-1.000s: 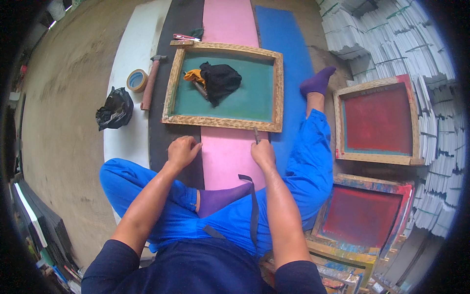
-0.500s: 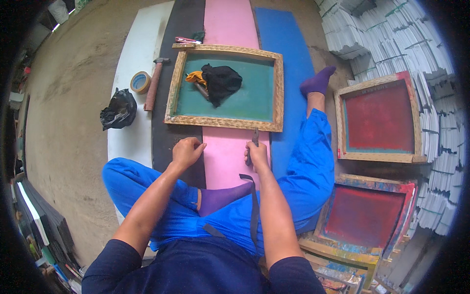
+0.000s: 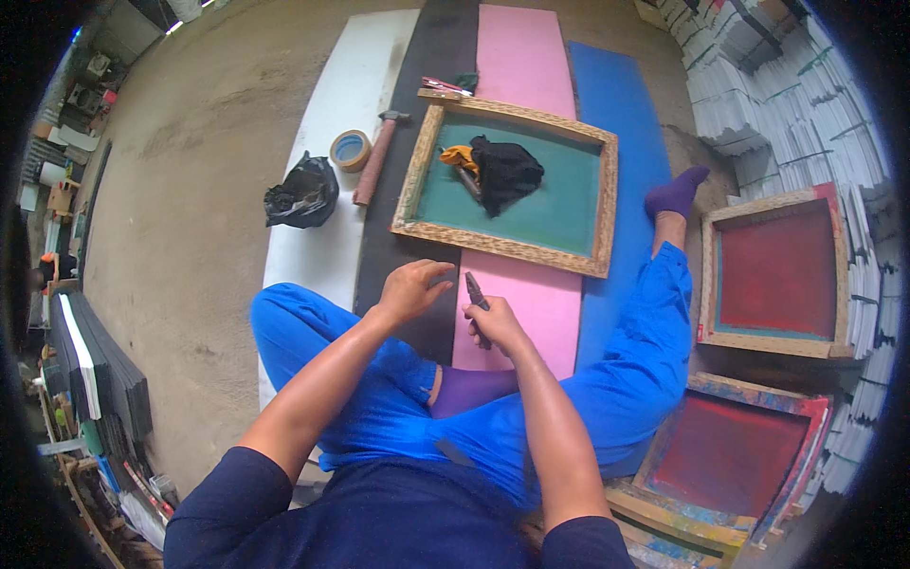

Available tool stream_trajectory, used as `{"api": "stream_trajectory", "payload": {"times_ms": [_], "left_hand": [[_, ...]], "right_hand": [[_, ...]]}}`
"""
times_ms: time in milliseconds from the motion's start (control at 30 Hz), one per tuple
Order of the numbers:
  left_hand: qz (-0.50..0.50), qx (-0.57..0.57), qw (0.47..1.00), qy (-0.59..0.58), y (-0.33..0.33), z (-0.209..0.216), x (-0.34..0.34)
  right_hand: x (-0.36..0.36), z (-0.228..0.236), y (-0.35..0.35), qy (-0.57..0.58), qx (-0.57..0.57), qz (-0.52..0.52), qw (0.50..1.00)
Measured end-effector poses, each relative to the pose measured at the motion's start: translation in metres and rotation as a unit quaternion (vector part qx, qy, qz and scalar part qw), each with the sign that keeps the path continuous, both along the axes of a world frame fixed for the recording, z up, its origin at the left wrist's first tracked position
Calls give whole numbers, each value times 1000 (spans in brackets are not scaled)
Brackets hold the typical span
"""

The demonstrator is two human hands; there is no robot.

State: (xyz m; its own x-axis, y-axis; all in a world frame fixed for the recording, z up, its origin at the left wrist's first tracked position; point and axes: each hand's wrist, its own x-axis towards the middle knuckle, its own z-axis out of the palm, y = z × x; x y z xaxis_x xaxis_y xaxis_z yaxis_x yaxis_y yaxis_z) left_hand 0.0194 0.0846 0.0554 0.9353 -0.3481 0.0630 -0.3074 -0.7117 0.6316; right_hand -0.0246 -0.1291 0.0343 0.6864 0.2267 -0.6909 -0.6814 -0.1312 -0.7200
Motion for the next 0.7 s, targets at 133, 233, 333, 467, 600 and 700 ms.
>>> {"api": "stream_trajectory", "payload": {"times_ms": [133, 233, 333, 467, 600, 700], "left_hand": [[8, 35, 999, 6, 22, 4, -1], [24, 66, 997, 27, 35, 2, -1], [29, 88, 995, 32, 42, -4, -2], [70, 150, 983, 78, 48, -11, -3], [100, 242, 951, 165, 48, -6, 3], [120, 271, 940, 169, 43, -3, 5]], "right_hand": [[3, 2, 38, 20, -5, 68, 997], [8, -2, 50, 16, 7, 103, 995], [11, 4, 51, 63, 34, 116, 991], [6, -2, 46, 52, 43, 107, 992], [0, -14, 10, 49, 19, 1, 999], [3, -24, -29, 23, -60, -42, 997]]}}
